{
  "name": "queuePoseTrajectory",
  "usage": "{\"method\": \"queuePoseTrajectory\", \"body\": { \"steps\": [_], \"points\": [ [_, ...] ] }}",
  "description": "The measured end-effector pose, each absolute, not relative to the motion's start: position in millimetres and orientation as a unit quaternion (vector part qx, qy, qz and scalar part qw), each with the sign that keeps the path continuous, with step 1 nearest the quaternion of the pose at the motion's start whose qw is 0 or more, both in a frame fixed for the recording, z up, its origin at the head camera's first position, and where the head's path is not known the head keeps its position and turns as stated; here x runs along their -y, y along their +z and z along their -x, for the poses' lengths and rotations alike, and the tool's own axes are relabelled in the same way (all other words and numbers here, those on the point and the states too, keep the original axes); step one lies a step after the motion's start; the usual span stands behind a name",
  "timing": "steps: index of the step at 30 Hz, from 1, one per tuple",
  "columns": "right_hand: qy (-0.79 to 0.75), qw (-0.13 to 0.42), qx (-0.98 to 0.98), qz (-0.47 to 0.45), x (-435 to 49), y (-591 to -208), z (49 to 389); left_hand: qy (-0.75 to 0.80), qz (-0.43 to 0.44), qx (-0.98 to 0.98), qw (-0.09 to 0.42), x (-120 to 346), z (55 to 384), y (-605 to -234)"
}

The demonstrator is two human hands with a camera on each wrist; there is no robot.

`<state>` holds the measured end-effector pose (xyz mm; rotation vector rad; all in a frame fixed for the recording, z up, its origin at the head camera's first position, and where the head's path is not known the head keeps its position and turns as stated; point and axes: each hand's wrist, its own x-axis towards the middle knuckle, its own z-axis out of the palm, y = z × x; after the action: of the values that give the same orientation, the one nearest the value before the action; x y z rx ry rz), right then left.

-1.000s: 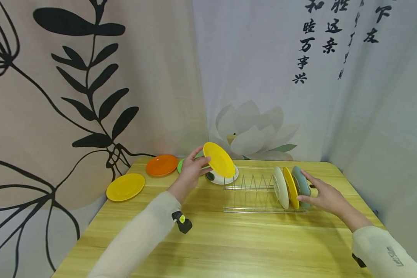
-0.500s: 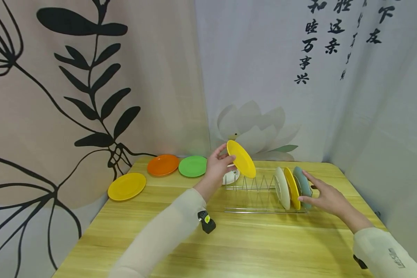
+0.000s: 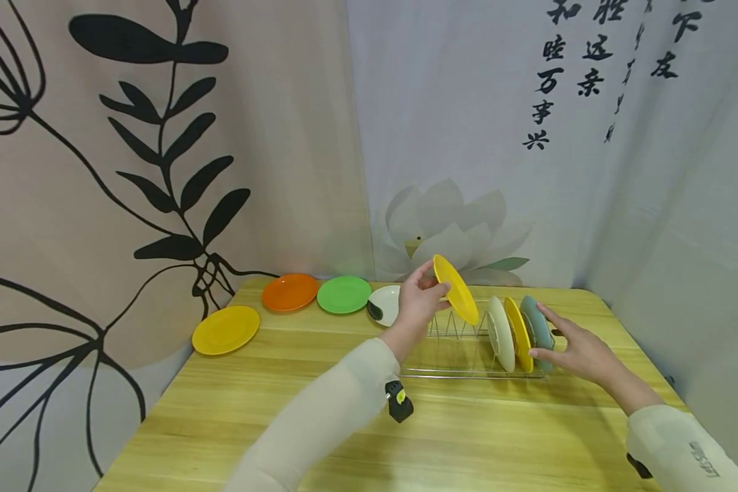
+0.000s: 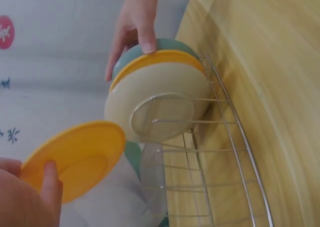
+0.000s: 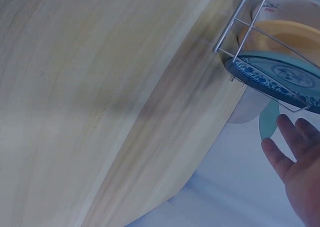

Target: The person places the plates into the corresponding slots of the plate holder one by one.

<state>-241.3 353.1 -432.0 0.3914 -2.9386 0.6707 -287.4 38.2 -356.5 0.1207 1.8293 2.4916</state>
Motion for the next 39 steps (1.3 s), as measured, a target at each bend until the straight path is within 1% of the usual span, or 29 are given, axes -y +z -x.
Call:
{"method": "queuePoseTrajectory", "body": {
  "steps": [7,13,18,23,26,30,39],
  "points": [
    [0.220,0.050,0.966,-0.124,-353.9,-434.6,242.5,0.795,-0.023,-0.606,0.013,-57.5,283.8,-361.6],
    [0.221,0.051,0.966,-0.126,-353.7,-434.4,241.5,0.751,-0.011,-0.660,0.000,-73.1,279.0,-370.8],
    [0.222,0.053,0.965,-0.125,-353.3,-435.3,241.4,0.714,-0.008,-0.700,-0.001,-84.0,275.3,-380.3],
    [0.221,0.052,0.966,-0.124,-352.0,-436.2,241.3,0.689,-0.002,-0.725,0.014,-90.4,272.3,-390.5],
    [0.223,0.050,0.965,-0.125,-350.8,-435.5,240.8,0.686,0.001,-0.728,0.016,-89.3,271.4,-394.9],
    [0.225,0.052,0.965,-0.126,-349.5,-434.5,240.2,0.676,-0.008,-0.737,0.002,-81.4,273.7,-396.7],
    [0.218,0.055,0.966,-0.128,-350.7,-433.0,240.9,0.694,-0.014,-0.720,-0.015,-54.2,287.6,-392.0]
  ]
}}
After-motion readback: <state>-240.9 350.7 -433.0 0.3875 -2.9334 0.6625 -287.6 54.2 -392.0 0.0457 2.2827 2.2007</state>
